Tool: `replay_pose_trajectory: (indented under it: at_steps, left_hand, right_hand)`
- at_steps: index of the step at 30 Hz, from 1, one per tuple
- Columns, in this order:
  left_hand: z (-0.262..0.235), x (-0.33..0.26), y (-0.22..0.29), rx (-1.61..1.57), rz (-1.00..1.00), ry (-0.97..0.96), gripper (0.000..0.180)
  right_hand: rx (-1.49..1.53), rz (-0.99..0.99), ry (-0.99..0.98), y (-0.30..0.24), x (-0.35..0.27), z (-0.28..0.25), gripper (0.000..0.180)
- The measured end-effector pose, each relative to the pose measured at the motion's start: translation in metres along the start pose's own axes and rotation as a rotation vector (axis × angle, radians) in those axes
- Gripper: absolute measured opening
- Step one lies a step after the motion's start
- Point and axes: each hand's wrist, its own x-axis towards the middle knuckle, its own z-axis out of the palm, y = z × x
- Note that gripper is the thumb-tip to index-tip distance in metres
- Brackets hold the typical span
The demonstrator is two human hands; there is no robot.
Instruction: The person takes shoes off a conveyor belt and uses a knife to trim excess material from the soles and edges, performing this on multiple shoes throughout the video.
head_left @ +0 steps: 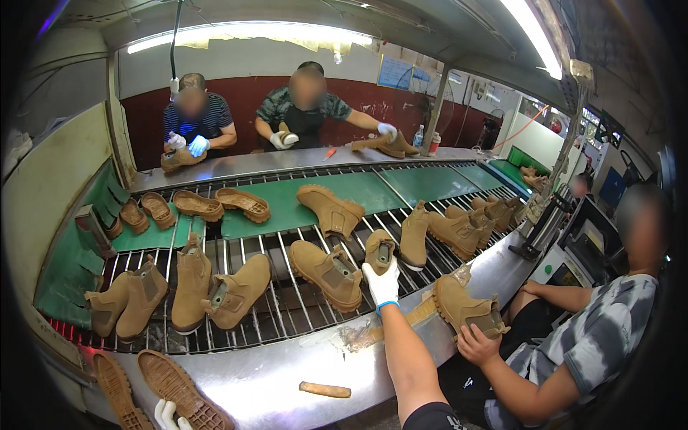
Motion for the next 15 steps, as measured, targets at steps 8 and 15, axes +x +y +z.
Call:
replay_pose_trajectory:
  at_steps: [8,15]
  left_hand:
    - [-0.001,0.0,0.004,-0.015,0.006,0.052,0.033]
    - [-0.001,0.005,0.003,-0.007,0.02,0.025,0.034]
  right_hand:
    - [0.132,-0.007,-0.018,0.024,0.009,0.015,0.108]
    - [-0.026,-0.033,-0.199,0.029,0.022,-0.005,0.123]
